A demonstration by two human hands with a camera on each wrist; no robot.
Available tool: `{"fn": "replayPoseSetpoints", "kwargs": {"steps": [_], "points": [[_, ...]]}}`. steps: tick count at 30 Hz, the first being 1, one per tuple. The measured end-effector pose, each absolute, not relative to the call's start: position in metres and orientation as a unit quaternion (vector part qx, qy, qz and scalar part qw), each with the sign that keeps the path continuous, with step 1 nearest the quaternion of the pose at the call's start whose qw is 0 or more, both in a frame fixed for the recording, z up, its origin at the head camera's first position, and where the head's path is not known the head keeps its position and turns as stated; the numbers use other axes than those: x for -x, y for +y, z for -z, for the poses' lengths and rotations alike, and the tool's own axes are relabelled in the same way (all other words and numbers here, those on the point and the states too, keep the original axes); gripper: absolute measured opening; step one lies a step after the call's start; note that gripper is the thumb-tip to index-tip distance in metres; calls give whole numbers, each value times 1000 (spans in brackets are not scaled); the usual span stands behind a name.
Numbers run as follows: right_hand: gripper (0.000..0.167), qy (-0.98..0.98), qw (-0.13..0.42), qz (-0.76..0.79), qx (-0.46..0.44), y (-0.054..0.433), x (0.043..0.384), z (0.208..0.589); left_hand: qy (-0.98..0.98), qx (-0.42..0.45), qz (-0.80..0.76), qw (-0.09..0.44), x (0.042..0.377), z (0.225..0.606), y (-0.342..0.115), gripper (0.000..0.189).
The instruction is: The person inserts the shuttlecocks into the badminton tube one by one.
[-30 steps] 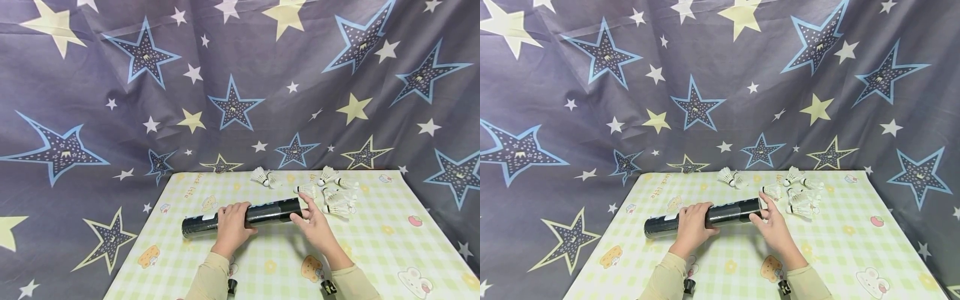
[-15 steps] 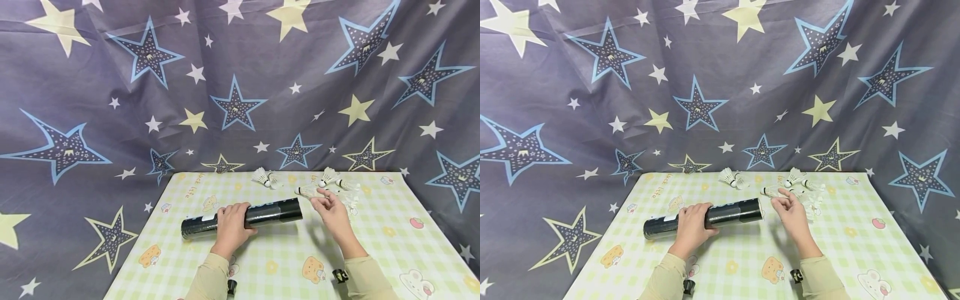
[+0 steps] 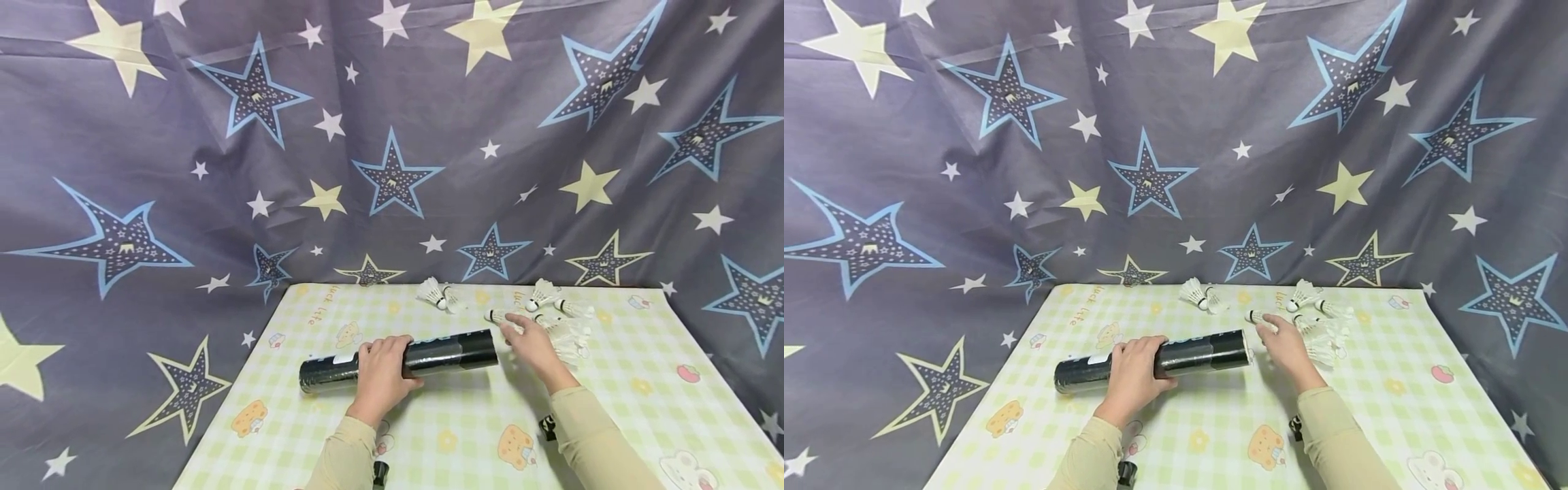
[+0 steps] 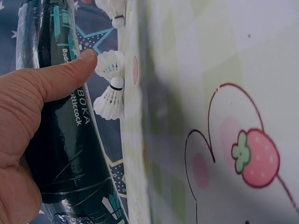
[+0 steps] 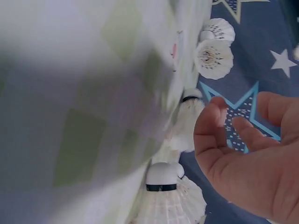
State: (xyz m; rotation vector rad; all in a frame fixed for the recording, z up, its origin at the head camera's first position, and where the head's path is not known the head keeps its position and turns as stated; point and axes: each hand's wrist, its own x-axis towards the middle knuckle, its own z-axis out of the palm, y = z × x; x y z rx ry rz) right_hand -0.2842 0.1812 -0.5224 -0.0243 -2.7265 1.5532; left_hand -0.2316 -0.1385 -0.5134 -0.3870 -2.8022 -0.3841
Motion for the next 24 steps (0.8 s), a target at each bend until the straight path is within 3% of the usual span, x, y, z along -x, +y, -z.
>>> {"fn": "replayPoseSetpoints", "kwargs": {"steps": [15,19,24], "points": [[47,-892,2,-449,-52,153,316,527,-970,139,127,152,232,516,-144,87],[45,-891,26,-453,-28,155,311,526,-971,138,123,151,234,517,-143,88],[30,-860,81,-503,17,169,289,515,-973,129,118,154,235,517,-144,88]]}}
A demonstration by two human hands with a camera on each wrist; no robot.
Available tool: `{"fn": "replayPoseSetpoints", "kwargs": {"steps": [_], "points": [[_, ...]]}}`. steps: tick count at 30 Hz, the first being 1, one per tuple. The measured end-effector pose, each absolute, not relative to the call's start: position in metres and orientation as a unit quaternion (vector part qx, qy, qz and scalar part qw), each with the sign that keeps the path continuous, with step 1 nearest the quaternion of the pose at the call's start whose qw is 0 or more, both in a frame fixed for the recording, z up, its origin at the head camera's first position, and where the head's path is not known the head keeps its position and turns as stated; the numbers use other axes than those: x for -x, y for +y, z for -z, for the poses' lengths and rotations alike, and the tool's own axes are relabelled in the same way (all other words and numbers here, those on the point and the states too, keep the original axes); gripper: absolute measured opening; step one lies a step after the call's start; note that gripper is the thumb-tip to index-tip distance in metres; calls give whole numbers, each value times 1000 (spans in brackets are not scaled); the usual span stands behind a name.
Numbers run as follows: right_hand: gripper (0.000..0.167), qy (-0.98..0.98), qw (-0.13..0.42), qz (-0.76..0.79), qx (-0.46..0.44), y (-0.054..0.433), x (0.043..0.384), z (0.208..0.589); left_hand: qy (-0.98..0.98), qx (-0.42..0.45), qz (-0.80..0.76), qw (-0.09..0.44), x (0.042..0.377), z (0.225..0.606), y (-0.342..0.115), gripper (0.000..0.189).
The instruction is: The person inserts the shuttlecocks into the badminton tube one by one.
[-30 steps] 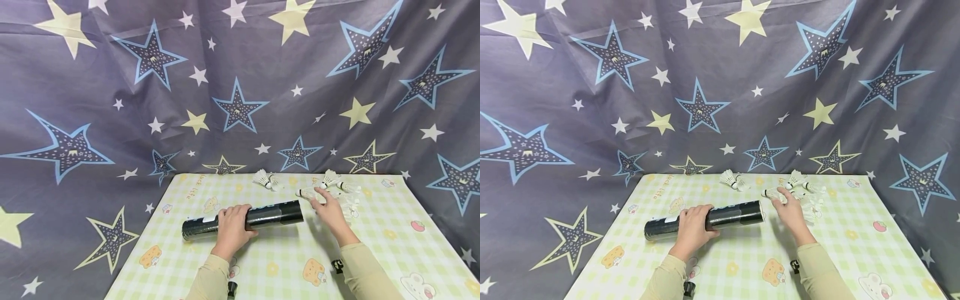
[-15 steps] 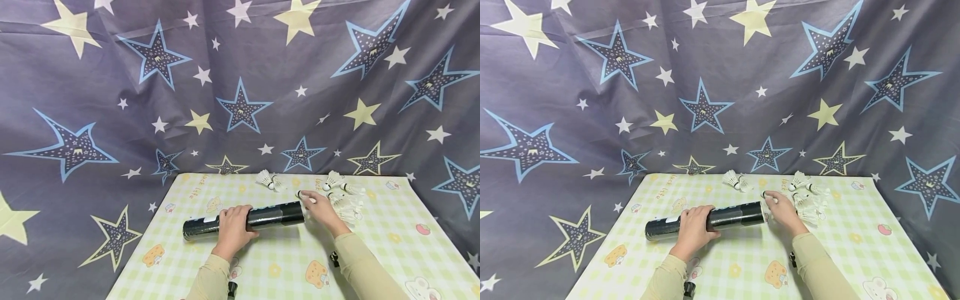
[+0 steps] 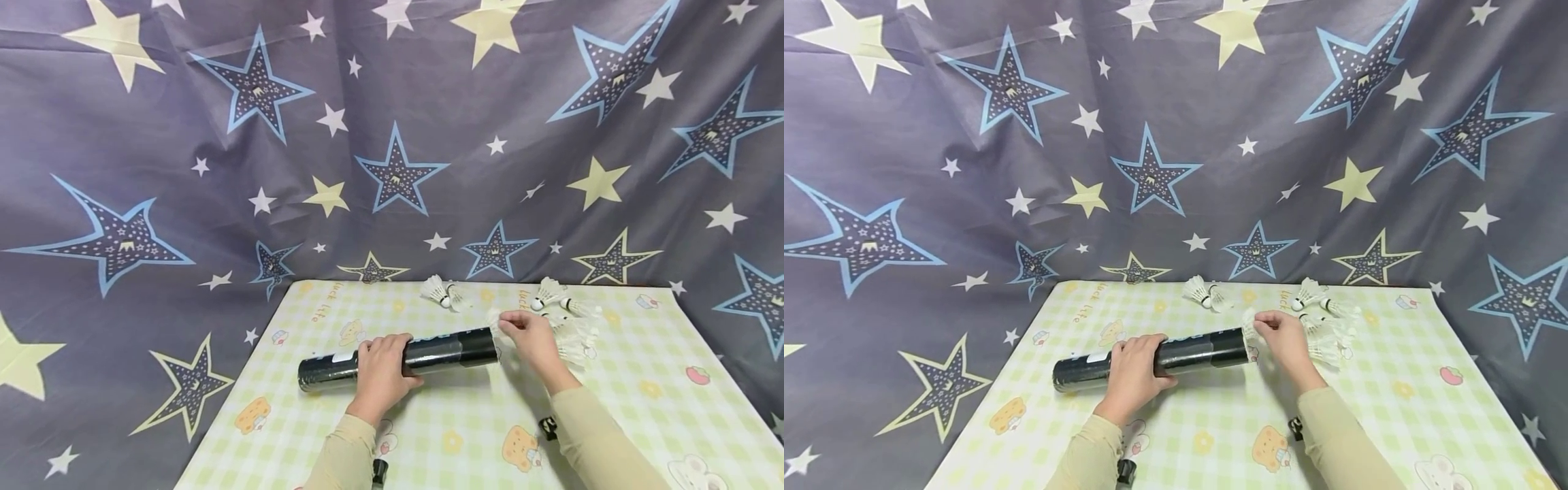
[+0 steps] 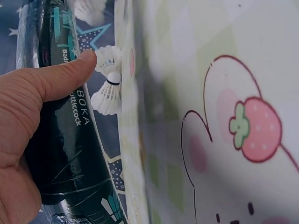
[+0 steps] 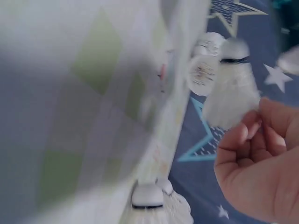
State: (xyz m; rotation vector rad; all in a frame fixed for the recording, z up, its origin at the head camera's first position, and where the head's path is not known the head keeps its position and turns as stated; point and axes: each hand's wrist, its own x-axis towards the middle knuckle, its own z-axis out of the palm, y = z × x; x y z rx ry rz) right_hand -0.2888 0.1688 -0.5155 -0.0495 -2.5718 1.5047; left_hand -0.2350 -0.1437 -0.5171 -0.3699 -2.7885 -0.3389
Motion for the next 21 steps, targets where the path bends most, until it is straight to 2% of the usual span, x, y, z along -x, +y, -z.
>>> {"fn": "replayPoseSetpoints", "kwargs": {"steps": [6,10,15,21], "points": [[34,-788,121,-598,86,193,246,496,-972,124,123,155,236,517,-144,89],[31,-742,145,-644,117,199,223,485,-972,120,126,156,235,514,-144,89],[30,-747,143,-646,73,187,209,481,-971,123,133,158,232,512,-141,88],[34,-757,91,-647,5,159,204,490,-969,137,133,159,229,514,-134,88]]}}
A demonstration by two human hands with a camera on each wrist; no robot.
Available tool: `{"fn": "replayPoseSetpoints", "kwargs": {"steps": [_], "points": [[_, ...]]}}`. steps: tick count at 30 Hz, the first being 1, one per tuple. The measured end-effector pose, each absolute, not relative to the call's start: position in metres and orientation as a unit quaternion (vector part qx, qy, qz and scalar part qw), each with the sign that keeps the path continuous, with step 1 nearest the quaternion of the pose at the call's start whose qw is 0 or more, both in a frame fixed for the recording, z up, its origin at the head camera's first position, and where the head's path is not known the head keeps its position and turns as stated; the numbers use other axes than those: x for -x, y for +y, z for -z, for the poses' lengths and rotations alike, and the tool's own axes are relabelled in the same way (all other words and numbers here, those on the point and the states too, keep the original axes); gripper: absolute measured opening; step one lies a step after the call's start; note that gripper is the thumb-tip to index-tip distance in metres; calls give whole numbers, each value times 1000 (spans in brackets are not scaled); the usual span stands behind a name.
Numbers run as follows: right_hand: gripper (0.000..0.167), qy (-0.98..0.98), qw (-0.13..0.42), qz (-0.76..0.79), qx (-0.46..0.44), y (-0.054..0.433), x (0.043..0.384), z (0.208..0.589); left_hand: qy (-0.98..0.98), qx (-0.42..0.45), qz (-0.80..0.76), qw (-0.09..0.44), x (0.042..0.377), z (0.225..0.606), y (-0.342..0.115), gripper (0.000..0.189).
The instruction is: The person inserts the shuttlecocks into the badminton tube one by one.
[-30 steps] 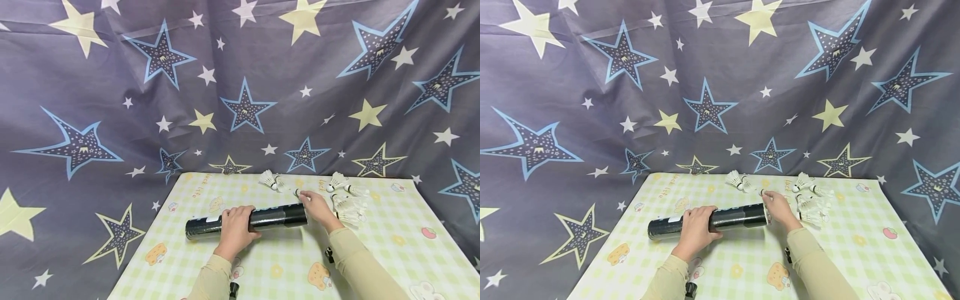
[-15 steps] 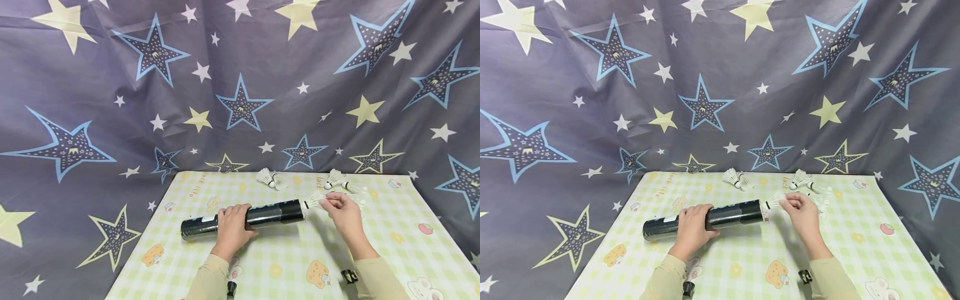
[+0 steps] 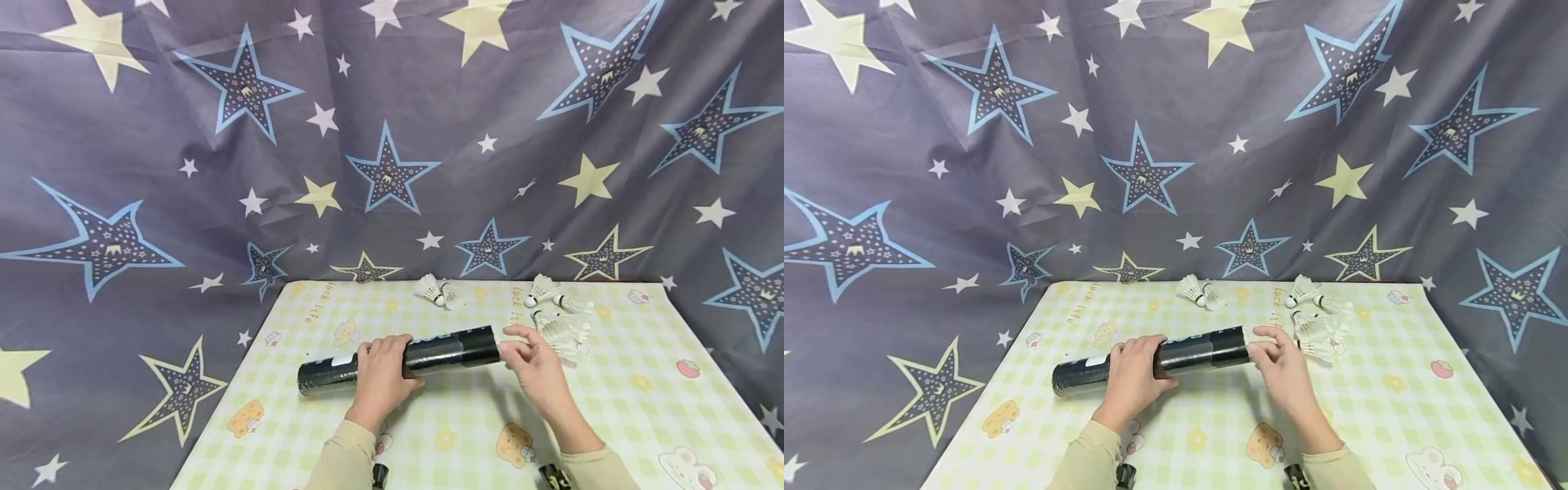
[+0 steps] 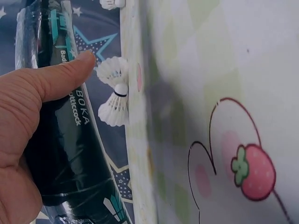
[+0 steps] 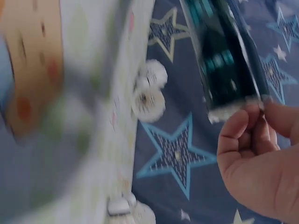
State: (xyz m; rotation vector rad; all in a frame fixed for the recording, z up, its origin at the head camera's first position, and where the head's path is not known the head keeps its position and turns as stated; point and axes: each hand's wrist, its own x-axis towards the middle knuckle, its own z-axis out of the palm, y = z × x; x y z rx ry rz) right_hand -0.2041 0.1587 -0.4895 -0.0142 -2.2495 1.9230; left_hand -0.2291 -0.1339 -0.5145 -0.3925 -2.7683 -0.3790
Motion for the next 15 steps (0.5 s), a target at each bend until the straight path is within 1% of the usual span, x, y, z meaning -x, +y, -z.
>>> {"fn": "replayPoseSetpoints", "kwargs": {"steps": [2,4,9,11,15], "points": [[34,-752,83,-654,0,152,203,493,-969,136,132,160,228,515,-134,88],[38,-748,82,-659,1,147,203,495,-969,133,132,163,227,515,-134,88],[65,-768,103,-632,-4,140,204,500,-968,134,135,165,227,514,-134,86],[72,-780,105,-616,-20,138,203,502,-967,136,138,164,226,514,-133,86],[78,-788,61,-609,-68,137,201,503,-968,133,132,166,226,514,-134,86]]}}
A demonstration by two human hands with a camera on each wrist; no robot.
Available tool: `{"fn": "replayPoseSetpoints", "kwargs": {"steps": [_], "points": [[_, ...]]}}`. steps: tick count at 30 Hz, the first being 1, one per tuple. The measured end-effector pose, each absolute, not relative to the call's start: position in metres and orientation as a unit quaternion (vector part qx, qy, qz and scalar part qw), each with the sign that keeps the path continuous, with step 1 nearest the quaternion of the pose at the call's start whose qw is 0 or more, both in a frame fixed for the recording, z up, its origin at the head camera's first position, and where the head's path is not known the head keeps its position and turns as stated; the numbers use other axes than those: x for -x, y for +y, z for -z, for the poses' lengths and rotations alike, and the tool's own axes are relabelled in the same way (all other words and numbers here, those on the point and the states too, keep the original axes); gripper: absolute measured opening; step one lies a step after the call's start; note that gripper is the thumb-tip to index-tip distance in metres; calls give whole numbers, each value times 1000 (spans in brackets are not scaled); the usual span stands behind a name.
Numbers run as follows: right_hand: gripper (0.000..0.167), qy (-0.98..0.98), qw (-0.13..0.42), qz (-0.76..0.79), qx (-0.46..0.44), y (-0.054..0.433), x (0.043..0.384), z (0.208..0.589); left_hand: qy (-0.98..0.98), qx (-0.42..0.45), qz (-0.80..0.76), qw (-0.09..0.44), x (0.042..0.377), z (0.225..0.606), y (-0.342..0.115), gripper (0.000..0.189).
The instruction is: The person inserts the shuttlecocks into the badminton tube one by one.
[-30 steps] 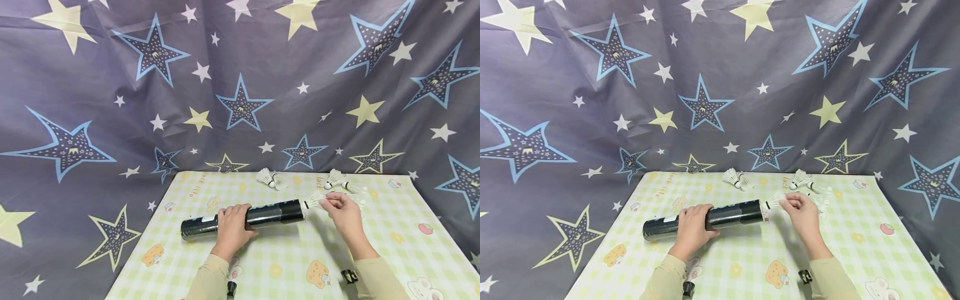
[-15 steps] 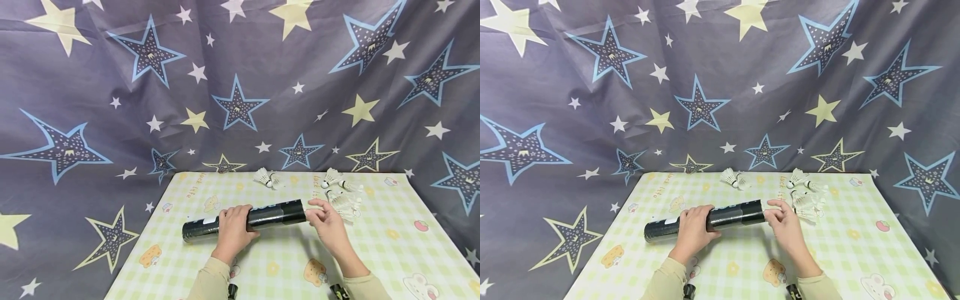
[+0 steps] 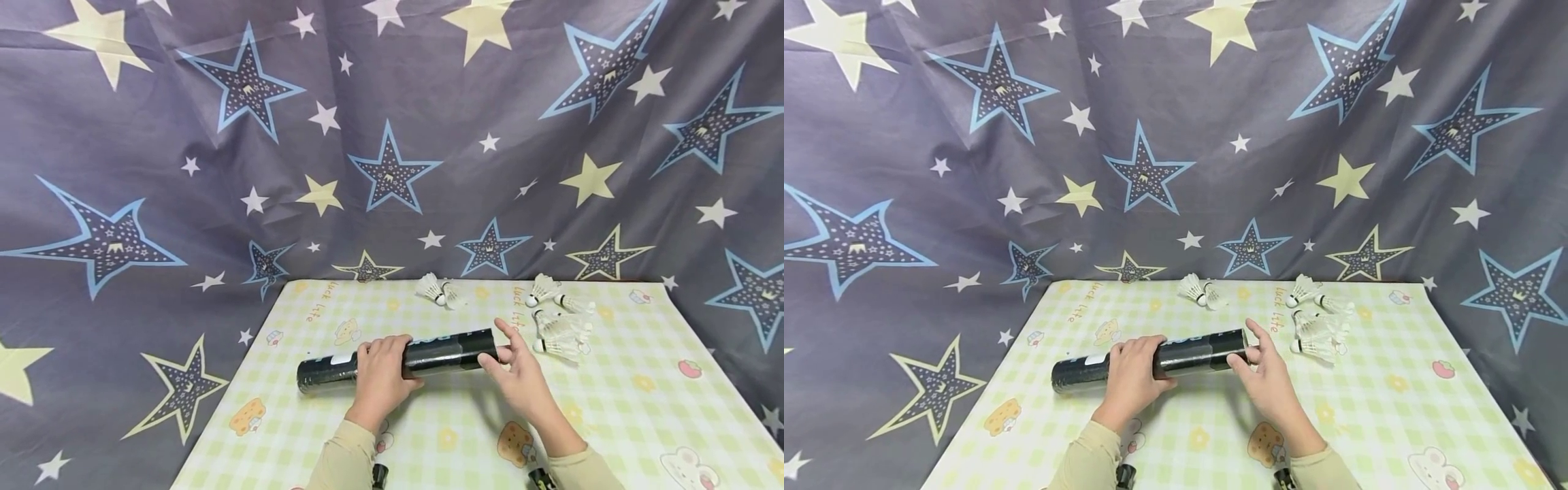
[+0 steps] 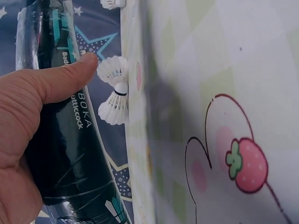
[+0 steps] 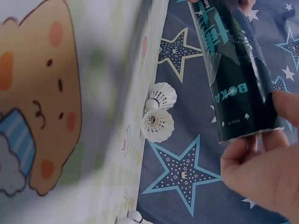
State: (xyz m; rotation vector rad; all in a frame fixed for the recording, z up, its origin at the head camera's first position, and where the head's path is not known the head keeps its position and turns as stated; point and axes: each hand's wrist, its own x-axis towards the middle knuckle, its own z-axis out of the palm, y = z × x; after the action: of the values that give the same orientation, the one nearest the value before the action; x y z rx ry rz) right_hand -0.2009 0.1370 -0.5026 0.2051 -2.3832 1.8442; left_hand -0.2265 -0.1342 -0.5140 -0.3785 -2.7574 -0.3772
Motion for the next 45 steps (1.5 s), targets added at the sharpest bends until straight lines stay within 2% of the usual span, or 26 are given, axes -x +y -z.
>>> {"fn": "replayPoseSetpoints", "kwargs": {"steps": [4,9,13,17,20,23,28,36,40,45], "points": [[82,-793,30,-602,-89,139,200,505,-970,131,123,165,229,516,-136,87],[77,-784,45,-613,-86,147,200,508,-970,135,125,160,229,517,-138,86],[62,-787,95,-606,-73,168,200,507,-970,134,125,162,229,517,-138,86],[48,-815,165,-555,-18,205,202,508,-969,134,128,164,229,518,-138,86],[44,-844,202,-496,26,236,205,513,-969,133,129,163,229,518,-138,86],[43,-873,214,-435,47,260,207,521,-969,133,129,163,228,518,-138,86],[44,-903,187,-385,38,279,215,530,-970,132,133,157,228,517,-138,86],[49,-923,149,-350,54,274,229,541,-972,132,136,140,222,515,-140,87],[55,-929,123,-339,85,275,233,539,-971,132,139,145,219,511,-140,86],[63,-932,88,-345,68,272,241,540,-972,127,132,146,217,507,-143,86]]}}
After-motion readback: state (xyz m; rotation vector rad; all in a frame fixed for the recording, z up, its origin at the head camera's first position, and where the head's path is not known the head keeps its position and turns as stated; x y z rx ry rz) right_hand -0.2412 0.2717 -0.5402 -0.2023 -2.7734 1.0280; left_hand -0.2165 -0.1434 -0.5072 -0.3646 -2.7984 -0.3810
